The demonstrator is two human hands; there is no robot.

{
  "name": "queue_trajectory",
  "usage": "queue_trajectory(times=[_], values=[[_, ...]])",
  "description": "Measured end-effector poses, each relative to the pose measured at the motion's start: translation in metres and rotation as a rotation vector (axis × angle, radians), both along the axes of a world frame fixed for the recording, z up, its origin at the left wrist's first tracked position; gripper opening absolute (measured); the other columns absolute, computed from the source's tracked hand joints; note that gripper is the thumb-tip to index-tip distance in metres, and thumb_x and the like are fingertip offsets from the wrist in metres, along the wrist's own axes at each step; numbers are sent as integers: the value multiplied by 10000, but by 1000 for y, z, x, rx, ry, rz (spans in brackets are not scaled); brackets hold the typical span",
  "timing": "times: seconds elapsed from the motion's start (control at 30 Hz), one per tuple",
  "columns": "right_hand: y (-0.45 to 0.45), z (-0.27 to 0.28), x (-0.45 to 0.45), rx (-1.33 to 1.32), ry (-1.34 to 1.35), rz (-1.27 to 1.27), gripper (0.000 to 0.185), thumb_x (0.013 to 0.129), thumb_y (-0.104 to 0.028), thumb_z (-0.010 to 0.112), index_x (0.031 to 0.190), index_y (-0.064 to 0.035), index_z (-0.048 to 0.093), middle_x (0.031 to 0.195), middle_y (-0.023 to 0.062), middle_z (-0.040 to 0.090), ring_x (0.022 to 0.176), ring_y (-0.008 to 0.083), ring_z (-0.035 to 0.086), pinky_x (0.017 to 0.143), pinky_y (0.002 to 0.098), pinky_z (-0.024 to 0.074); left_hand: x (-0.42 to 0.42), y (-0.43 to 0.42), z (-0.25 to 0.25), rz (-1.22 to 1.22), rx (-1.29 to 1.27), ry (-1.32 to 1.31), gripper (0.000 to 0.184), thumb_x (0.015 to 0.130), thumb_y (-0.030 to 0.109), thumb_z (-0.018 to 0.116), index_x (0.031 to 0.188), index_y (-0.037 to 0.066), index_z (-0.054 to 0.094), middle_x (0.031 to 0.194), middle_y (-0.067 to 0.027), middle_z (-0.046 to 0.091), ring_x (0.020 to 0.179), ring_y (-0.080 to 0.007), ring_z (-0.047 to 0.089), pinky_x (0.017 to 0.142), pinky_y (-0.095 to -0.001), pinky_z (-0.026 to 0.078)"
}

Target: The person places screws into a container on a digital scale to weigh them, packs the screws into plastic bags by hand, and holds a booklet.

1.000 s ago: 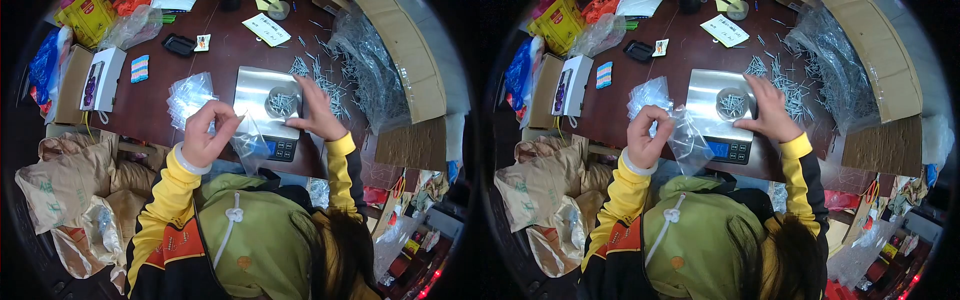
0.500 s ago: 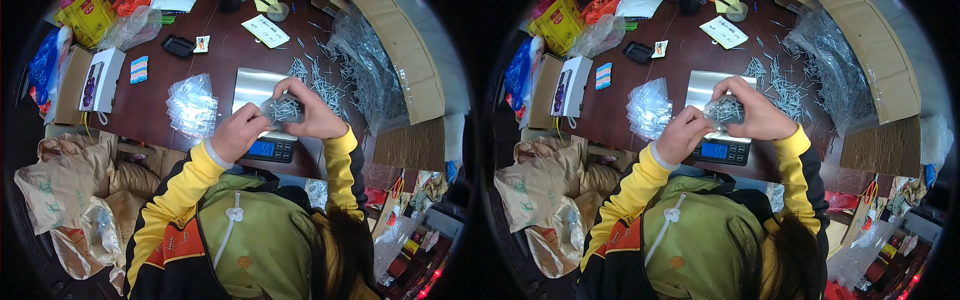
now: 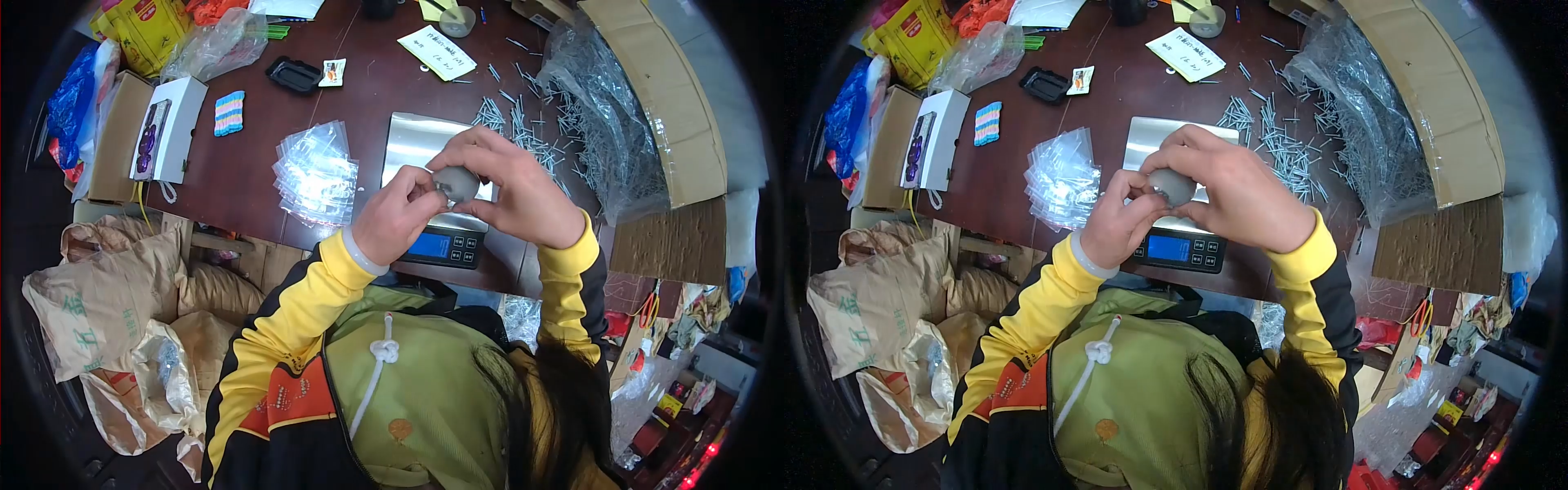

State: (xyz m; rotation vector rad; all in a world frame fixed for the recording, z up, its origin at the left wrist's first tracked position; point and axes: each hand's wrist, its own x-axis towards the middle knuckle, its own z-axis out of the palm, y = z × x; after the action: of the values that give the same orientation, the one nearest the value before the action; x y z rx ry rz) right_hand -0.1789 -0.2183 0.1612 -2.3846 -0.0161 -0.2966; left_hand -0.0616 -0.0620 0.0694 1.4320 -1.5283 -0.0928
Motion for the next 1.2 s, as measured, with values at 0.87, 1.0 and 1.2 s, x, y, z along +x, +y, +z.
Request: queue_trajectory(times=[0.87, 1.0, 1.2], values=[[25, -28, -14, -203, -224, -72, 69, 758, -111, 676, 778, -97, 611, 747, 26, 537, 795, 206, 548, 860, 385, 338, 7, 22, 27, -154, 165, 576, 165, 822, -27, 627, 978, -24, 573, 1125, -142, 568, 965, -197, 640, 871, -317, 510], [27, -27, -17, -186, -210, -61, 103, 783, -164, 691, 758, -92, 622, 733, 27, 544, 795, 198, 547, 868, 392, 343, 8, 23, 30, -121, 276, 468, 127, 785, -11, 684, 898, -18, 627, 917, -98, 648, 845, -159, 636, 788, -282, 509], [33, -33, -19, -167, -249, 5, 155, 797, -194, 700, 727, -83, 617, 732, 28, 564, 797, 198, 562, 892, 412, 358, 3, 29, 34, -213, 339, 518, 111, 795, -9, 687, 890, -18, 631, 954, -119, 658, 874, -182, 647, 813, -287, 504]])
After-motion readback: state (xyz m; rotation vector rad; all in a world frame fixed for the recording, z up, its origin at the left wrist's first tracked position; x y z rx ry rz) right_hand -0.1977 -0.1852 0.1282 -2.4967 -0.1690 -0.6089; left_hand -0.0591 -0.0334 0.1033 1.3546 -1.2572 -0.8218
